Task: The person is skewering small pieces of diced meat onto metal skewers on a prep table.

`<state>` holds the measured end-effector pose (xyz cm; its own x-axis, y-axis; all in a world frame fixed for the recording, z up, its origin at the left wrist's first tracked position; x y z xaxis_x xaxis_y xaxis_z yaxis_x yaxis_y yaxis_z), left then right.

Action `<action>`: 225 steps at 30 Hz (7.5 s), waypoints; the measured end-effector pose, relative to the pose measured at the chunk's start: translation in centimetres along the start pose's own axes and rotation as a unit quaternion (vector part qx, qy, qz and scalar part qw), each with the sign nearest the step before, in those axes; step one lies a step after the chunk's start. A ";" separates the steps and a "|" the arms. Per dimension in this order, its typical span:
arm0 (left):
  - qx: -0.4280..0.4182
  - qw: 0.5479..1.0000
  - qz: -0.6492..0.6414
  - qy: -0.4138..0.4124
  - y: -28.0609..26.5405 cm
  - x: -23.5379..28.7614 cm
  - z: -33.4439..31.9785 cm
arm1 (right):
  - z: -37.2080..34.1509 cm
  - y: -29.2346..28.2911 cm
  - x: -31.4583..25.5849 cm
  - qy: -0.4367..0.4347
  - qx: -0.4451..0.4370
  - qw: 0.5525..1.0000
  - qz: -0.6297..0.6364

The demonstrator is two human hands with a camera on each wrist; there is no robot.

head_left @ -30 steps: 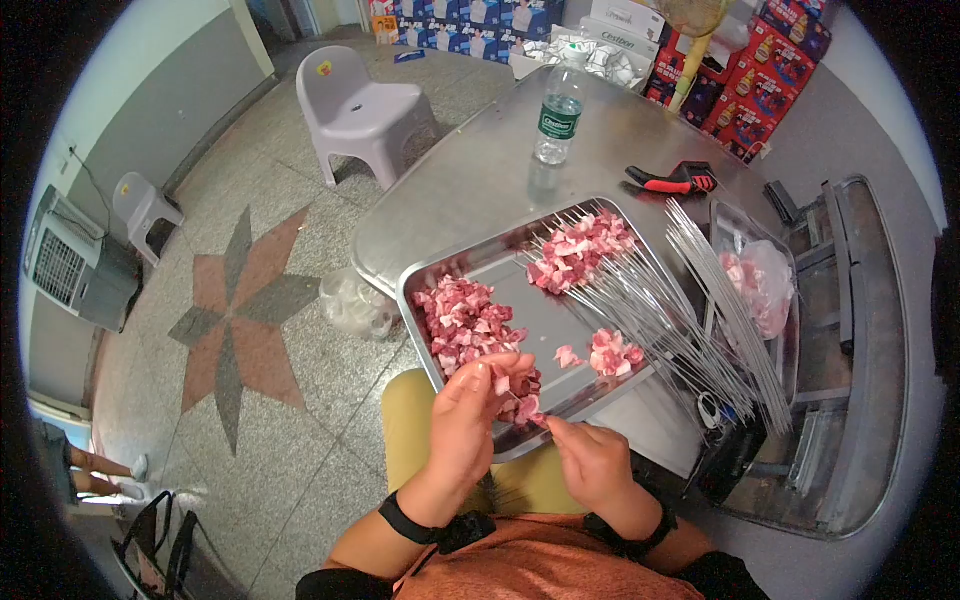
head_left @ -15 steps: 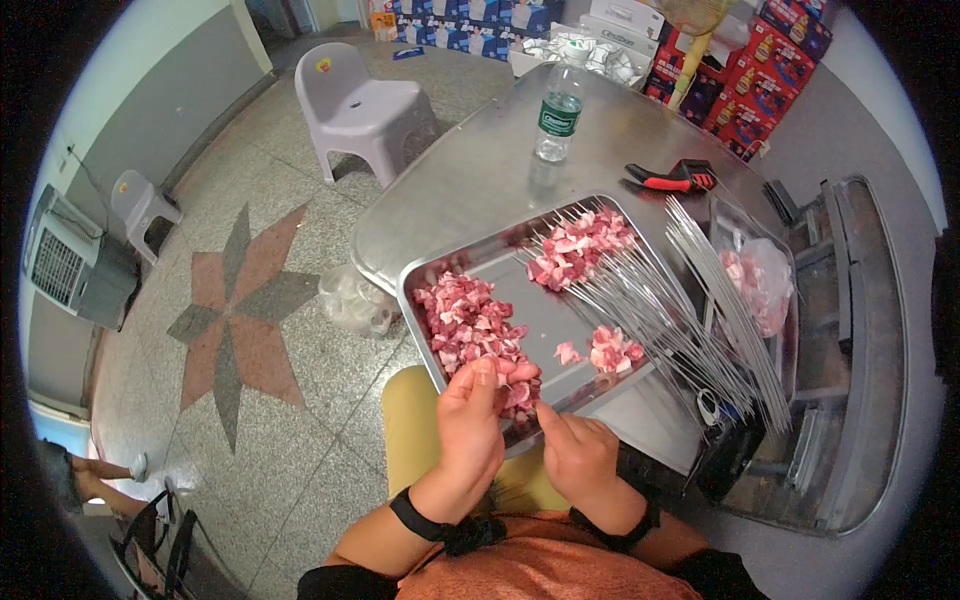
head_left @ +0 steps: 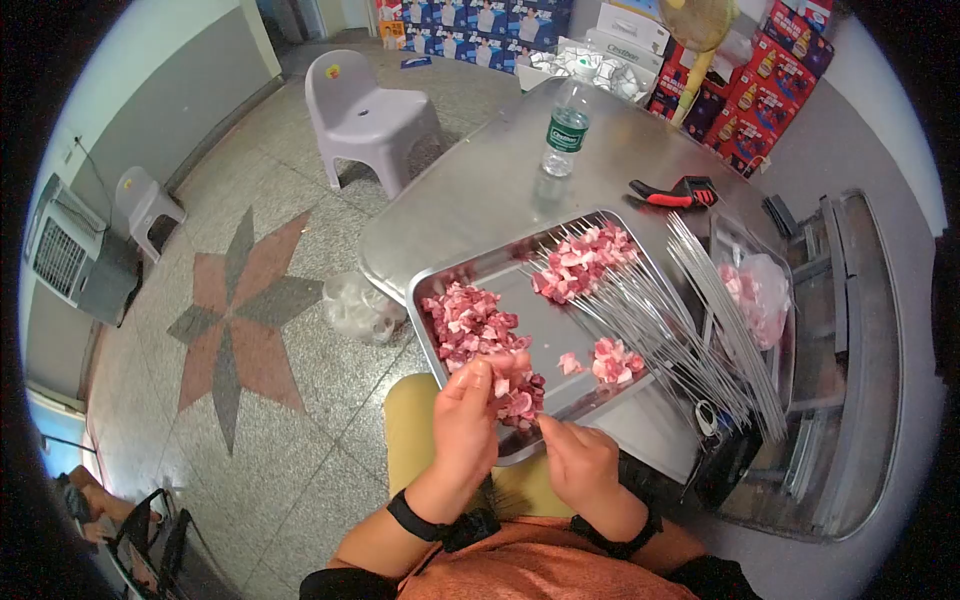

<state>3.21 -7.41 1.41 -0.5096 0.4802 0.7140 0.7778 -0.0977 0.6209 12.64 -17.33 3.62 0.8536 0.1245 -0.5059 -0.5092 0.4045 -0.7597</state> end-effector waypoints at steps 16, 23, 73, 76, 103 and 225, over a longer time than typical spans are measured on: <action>-0.011 1.000 0.026 0.006 -0.4 -2.3 -0.2 | 0.4 1.5 -0.4 -0.026 0.019 0.996 -0.083; -0.049 0.998 0.030 -0.026 0.4 0.3 0.9 | -0.4 -0.6 1.4 0.020 -0.002 1.000 0.006; -0.115 0.983 0.141 0.013 -1.9 3.1 3.0 | 3.5 -7.5 5.3 0.068 -0.026 0.972 -0.222; -0.121 0.984 0.130 -0.005 -2.9 3.6 3.5 | 5.1 -7.5 9.4 0.070 -0.024 0.954 -0.292; -0.164 0.956 0.241 0.047 -2.1 2.0 2.7 | 7.1 -14.6 29.8 0.200 -0.172 0.852 -0.452; -0.249 0.636 0.659 0.315 2.0 -0.6 2.7 | -3.6 -3.0 5.7 0.071 -0.012 0.997 -0.025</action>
<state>6.08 -5.54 1.31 0.2967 -0.7341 0.6108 0.5493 -0.3920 -0.7380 18.62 -21.08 1.51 0.8551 -0.0257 -0.5179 -0.4696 0.3850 -0.7945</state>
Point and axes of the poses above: each hand's wrist, its own z-axis towards the middle knuckle, its own y-axis out of the palm, x = y × z, the point moved 5 cm from there along z, towards the middle knuckle, and after that the axes turned 3 degrees about -y, right-handed, at the moved point
